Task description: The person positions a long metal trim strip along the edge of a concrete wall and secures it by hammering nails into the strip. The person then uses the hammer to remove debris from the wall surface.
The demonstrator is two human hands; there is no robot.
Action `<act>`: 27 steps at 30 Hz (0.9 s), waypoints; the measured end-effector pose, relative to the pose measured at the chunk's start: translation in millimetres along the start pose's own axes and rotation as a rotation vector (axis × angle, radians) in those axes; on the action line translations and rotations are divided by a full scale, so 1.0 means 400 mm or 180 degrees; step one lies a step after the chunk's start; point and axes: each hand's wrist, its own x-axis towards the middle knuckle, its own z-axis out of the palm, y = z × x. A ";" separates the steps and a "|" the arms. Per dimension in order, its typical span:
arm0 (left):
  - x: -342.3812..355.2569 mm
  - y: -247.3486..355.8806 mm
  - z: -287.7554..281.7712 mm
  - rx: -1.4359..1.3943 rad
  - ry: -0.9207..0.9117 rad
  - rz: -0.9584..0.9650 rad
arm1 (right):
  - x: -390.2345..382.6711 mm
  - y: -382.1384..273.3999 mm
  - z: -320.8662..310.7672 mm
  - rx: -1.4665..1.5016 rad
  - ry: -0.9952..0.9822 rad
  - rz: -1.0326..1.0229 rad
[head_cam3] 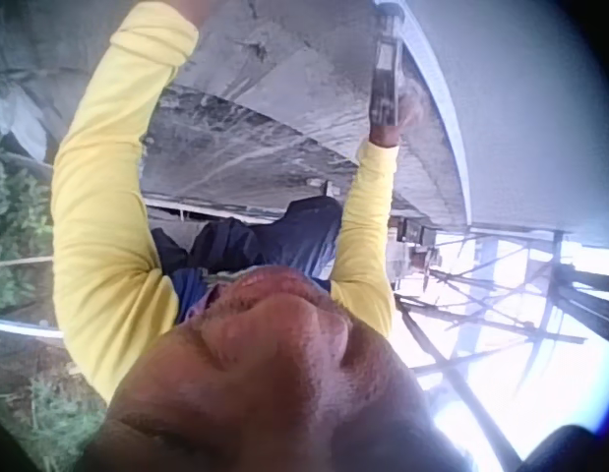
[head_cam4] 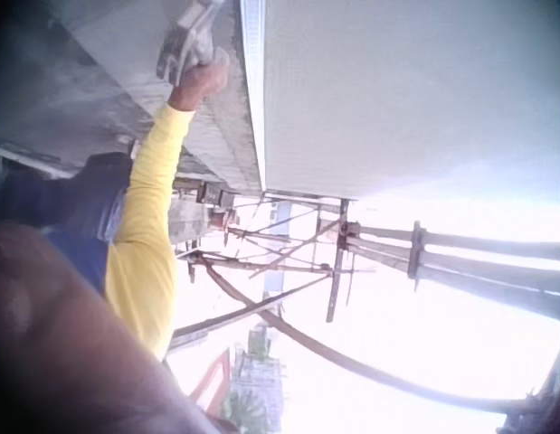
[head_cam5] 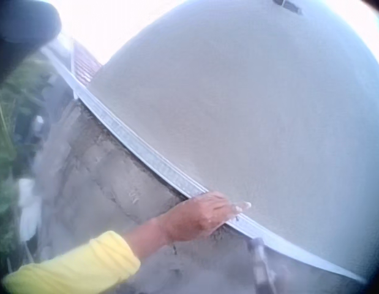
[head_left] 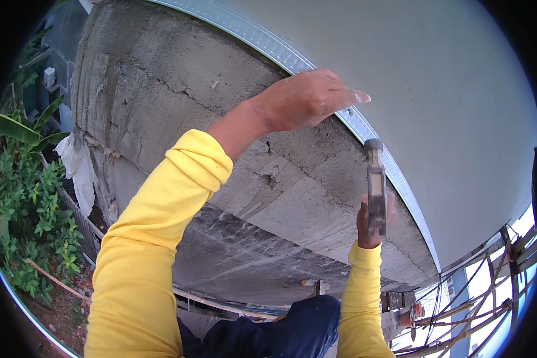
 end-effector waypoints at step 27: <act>-0.523 0.359 -0.412 -0.0750 -0.2724 -0.1642 | -0.355 -0.123 -0.105 0.1371 -0.2792 0.0832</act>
